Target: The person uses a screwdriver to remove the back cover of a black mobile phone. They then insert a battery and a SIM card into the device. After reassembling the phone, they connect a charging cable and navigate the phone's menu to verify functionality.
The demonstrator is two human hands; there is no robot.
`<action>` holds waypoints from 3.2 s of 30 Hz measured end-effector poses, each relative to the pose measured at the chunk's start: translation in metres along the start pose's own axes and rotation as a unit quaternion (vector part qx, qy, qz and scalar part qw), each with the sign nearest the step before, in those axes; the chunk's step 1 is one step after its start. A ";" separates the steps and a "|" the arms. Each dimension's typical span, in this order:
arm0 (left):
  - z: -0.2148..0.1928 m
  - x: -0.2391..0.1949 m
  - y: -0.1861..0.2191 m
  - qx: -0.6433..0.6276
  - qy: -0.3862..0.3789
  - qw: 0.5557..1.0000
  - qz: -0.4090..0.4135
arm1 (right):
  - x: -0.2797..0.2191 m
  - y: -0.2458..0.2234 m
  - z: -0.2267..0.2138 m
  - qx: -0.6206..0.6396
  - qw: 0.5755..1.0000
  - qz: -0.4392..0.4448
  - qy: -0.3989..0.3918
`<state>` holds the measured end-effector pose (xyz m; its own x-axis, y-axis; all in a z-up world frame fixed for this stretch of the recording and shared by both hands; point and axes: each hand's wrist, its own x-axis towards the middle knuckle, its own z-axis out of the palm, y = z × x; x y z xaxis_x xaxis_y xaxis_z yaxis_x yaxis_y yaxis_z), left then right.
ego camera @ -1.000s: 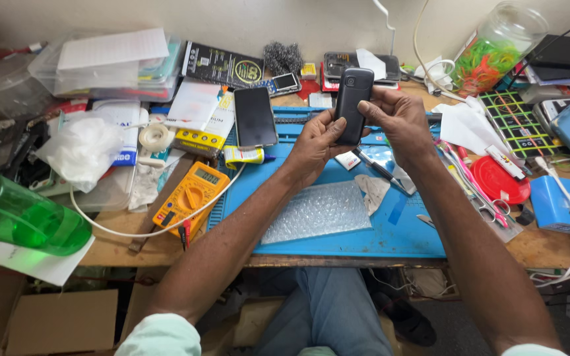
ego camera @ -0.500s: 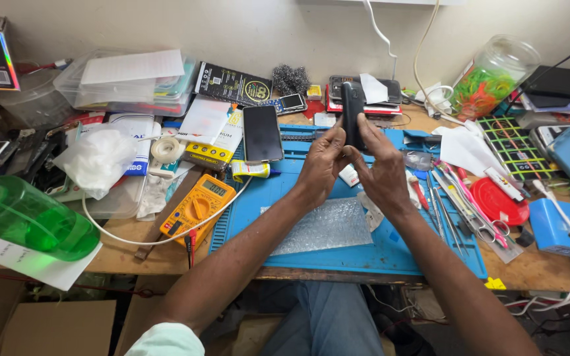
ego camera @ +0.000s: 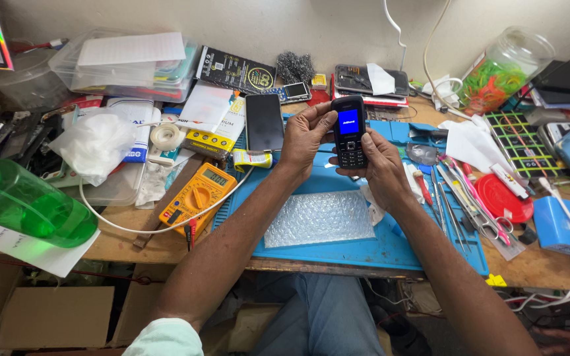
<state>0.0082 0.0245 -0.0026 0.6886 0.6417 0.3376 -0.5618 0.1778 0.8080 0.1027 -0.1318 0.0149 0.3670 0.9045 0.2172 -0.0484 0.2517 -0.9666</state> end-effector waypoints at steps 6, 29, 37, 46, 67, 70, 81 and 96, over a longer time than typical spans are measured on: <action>0.012 -0.003 0.004 0.030 -0.011 0.999 0.008 | -0.007 -0.010 0.000 -0.009 1.000 0.000 0.016; 0.046 -0.039 -0.016 -0.163 -0.156 0.955 -0.190 | -0.061 -0.028 0.031 -0.475 0.821 -0.266 0.173; 0.038 -0.045 -0.009 -0.089 -0.115 0.974 -0.176 | -0.240 -0.015 -0.074 -0.407 0.786 -0.273 0.377; 0.053 -0.071 0.047 -0.039 -0.167 0.976 -0.131 | -0.433 0.119 -0.246 -0.345 0.810 0.256 0.400; 0.171 -0.310 -0.050 0.041 -0.429 0.842 -0.325 | -0.366 0.027 -0.114 0.178 0.943 -0.085 0.267; 0.194 -0.294 -0.016 0.185 -0.425 0.863 -0.200 | -0.359 0.008 -0.064 -0.064 0.957 -0.261 0.108; 0.176 -0.189 0.037 -0.015 -0.136 0.970 -0.201 | -0.521 -0.077 -0.110 -0.215 0.935 0.259 0.113; 0.131 -0.312 0.047 -0.169 -0.013 0.966 -0.193 | -0.469 -0.045 -0.102 0.142 0.866 -0.241 0.414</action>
<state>-0.1724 -0.2650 -0.0065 0.8859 0.4603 0.0580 -0.3749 0.6366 0.6739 0.0270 -0.6023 -0.0575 0.9430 0.1422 0.3007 0.1133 0.7127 -0.6923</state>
